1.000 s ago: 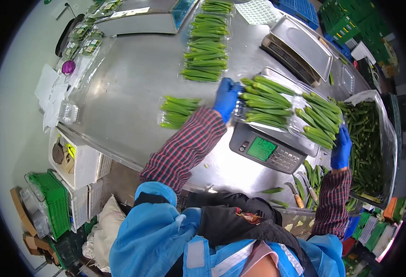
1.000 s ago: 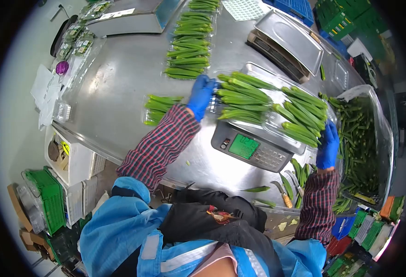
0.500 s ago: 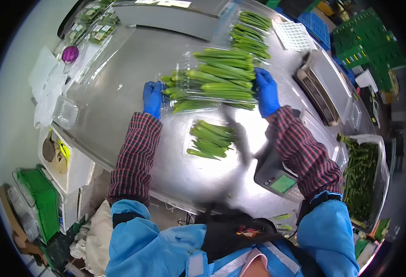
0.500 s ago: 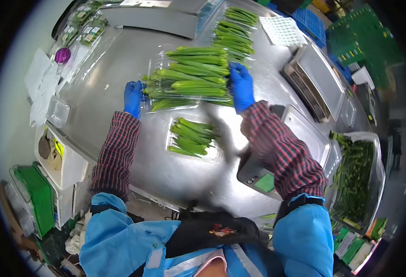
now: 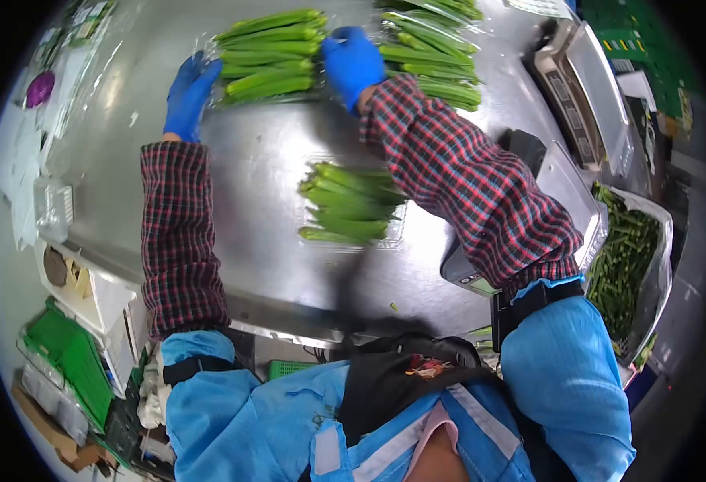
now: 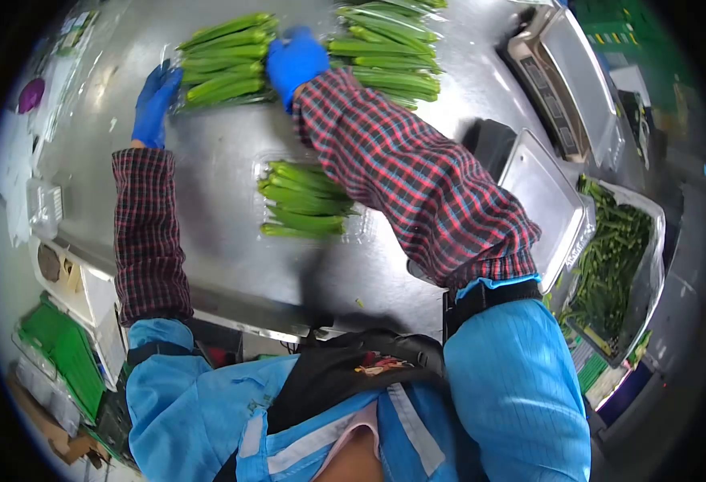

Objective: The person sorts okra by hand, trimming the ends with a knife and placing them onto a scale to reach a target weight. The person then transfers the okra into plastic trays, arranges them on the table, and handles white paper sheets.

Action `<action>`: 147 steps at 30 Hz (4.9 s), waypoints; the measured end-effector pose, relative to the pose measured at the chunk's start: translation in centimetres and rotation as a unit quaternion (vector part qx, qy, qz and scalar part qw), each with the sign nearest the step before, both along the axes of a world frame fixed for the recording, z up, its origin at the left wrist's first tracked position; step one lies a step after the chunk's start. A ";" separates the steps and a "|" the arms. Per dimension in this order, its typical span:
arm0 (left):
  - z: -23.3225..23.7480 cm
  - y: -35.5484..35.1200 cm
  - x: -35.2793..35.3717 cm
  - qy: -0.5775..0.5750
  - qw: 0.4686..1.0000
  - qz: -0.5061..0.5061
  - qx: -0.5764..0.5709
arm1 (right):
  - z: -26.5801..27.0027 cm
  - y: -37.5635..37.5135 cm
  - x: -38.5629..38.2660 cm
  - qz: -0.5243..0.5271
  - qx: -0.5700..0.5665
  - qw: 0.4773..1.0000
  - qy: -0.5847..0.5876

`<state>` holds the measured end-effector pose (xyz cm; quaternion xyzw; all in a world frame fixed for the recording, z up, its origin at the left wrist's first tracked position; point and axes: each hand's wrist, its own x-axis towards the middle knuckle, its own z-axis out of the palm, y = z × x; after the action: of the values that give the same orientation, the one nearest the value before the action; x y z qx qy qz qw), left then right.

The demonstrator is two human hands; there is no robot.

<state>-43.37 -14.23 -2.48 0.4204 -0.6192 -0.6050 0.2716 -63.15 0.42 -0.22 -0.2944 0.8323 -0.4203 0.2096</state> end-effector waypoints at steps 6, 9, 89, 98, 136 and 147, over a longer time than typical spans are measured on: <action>-0.3 -0.8 0.3 0.025 0.998 0.001 0.060 | 3.4 5.3 1.5 0.156 -0.055 0.977 0.137; 0.5 0.1 0.4 -0.104 0.984 0.095 -0.112 | 7.1 9.7 0.1 0.130 -0.113 0.985 0.004; 2.4 16.4 -9.1 -0.177 0.938 -0.146 -0.261 | 9.3 56.6 -18.2 -0.314 -0.054 0.945 -0.072; -1.8 11.3 -9.5 -0.137 0.973 -0.184 -0.037 | 16.0 61.0 -18.0 -0.406 -0.064 0.911 0.005; 8.8 18.2 -4.8 0.126 0.975 0.024 0.182 | 14.3 31.1 -17.6 -0.120 -0.164 0.968 -0.149; 10.9 16.5 5.5 0.165 0.975 0.087 0.121 | -1.2 17.1 -13.2 -0.092 0.001 0.987 -0.134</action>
<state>-37.92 2.32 8.41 0.3972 -0.4491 -0.7103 0.3687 -76.39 17.49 -1.43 -0.1578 0.8207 -0.4723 0.2800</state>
